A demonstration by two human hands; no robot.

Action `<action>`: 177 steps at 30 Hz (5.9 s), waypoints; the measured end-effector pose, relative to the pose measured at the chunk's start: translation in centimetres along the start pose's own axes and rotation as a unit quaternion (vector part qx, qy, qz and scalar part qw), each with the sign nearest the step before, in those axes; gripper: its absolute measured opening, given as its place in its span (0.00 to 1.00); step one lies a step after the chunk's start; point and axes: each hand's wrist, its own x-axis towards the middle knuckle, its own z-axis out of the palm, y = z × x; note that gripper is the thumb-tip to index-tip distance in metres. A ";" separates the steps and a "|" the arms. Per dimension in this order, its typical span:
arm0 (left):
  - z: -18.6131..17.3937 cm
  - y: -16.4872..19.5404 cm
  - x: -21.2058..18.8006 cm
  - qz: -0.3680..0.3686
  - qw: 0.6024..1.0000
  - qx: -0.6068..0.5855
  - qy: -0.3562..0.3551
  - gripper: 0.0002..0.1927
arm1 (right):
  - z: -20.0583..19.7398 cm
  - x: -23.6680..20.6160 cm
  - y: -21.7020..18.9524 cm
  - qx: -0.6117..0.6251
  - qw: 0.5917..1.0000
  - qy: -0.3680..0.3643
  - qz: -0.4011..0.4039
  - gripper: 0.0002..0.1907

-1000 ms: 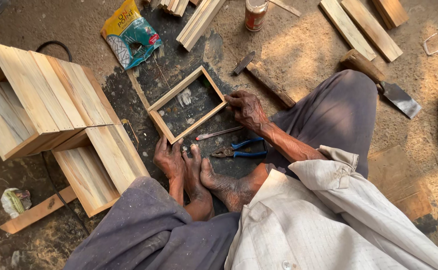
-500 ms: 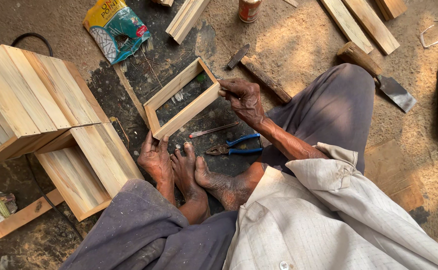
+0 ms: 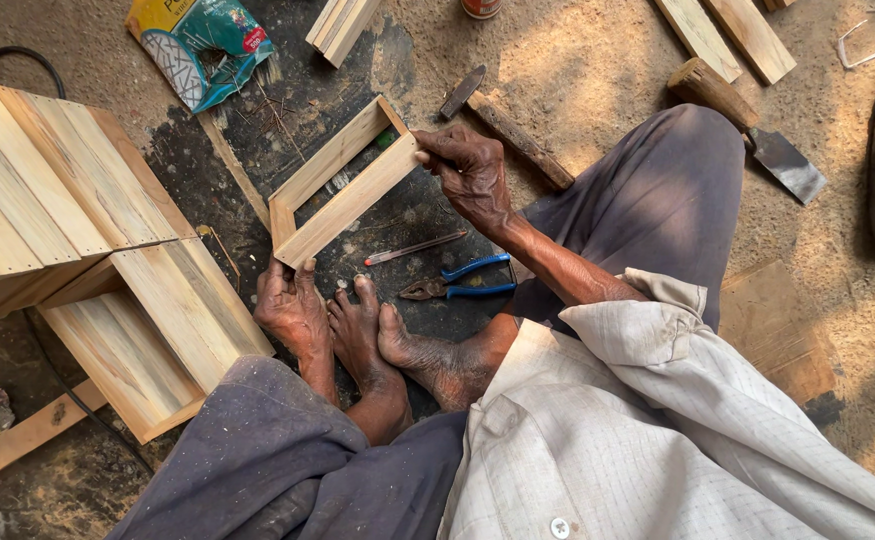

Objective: The person assembles small wooden boxes by nailing wooden planks together. They use a hammer to drive nails into the joints, repeatedly aligning and securing the pieces to form rectangular frames.

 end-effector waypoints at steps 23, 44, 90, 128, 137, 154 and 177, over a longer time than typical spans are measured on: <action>-0.3 0.1 0.9 0.020 0.995 0.095 0.007 0.19 | 0.3 0.7 1.0 -0.030 0.999 -0.008 -0.009 0.13; -0.2 0.3 1.5 0.054 0.998 0.032 -0.005 0.30 | -0.3 1.5 2.0 -0.057 0.997 -0.054 -0.026 0.21; 3.4 1.9 9.3 0.102 0.994 0.014 0.038 0.19 | 3.1 4.9 0.5 -0.044 0.993 -0.084 0.074 0.27; 3.6 -1.6 4.2 0.123 0.974 0.181 -0.062 0.40 | -1.5 0.2 3.7 -0.168 0.981 -0.080 0.045 0.45; 8.4 0.2 8.3 0.193 0.893 0.367 -0.172 0.45 | -8.0 0.1 3.7 -0.452 0.877 -0.028 0.161 0.30; 8.3 0.7 8.6 0.211 0.883 0.386 -0.162 0.44 | -2.1 0.0 1.1 0.080 0.944 0.026 0.320 0.11; 8.1 0.8 8.9 0.208 0.902 0.344 -0.156 0.43 | 0.3 4.1 0.7 -0.411 0.896 -0.037 -0.165 0.14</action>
